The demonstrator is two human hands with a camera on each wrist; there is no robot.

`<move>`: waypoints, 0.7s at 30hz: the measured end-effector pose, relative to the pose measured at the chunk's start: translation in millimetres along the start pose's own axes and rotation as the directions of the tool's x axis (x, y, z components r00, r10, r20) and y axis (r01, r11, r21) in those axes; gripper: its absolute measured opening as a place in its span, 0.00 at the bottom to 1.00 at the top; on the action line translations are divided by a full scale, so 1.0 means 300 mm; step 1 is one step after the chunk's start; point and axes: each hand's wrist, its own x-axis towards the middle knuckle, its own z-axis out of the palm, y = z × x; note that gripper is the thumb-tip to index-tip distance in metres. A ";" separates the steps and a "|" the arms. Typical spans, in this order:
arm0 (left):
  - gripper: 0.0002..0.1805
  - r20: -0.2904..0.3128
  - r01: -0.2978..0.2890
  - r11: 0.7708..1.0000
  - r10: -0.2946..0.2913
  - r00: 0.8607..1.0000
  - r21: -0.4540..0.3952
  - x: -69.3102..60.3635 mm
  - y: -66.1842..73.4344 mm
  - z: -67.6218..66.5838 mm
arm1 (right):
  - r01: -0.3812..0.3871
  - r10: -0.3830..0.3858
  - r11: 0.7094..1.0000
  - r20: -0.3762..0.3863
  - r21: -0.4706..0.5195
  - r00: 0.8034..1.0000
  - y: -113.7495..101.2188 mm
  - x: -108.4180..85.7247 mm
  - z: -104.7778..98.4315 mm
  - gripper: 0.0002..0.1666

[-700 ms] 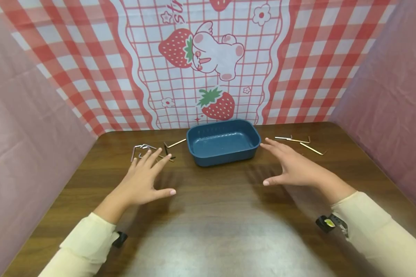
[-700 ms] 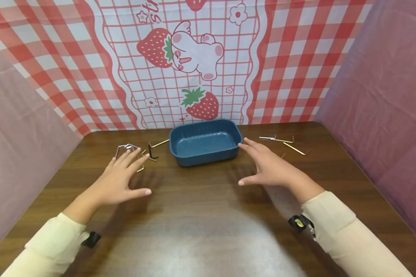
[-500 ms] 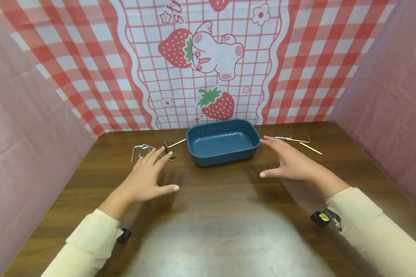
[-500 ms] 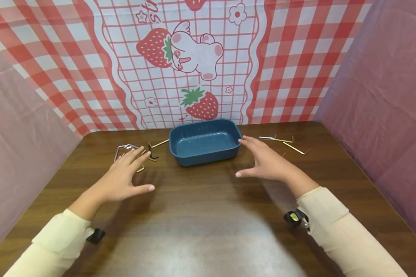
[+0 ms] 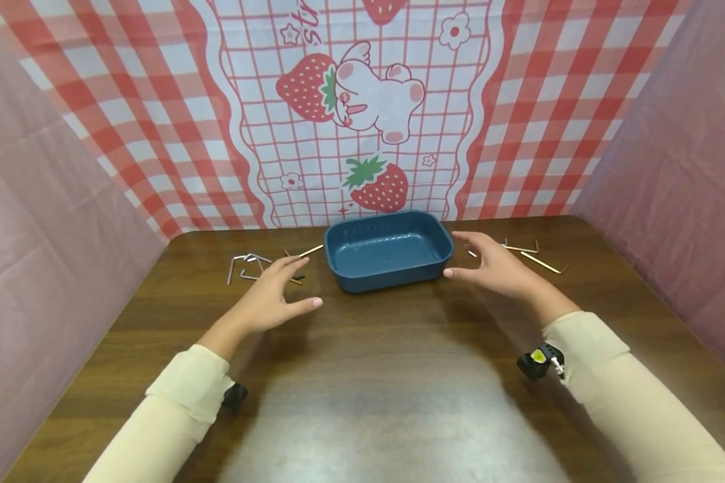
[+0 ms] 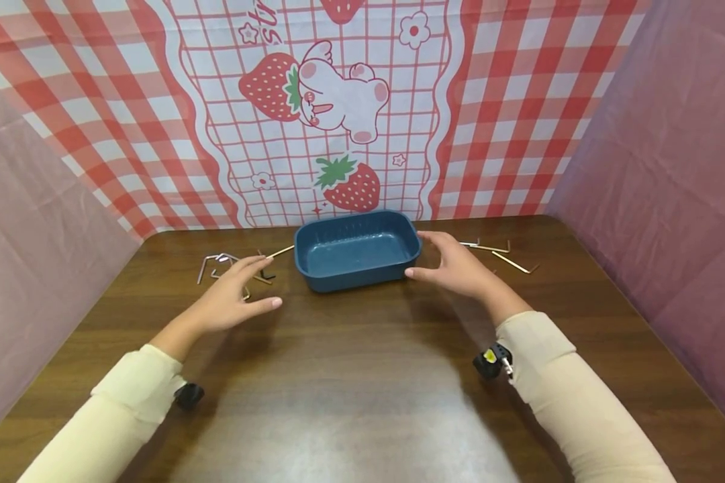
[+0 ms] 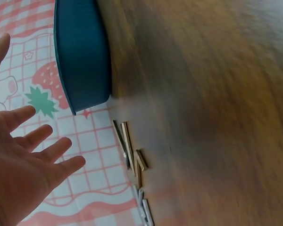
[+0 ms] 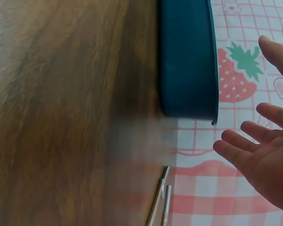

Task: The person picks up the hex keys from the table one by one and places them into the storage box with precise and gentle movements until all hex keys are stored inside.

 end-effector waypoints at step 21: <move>0.41 0.011 0.217 0.784 -0.259 0.966 -0.581 0.175 -0.031 0.079 | -0.145 0.154 0.937 -0.002 0.317 0.988 0.060 0.125 0.067 0.49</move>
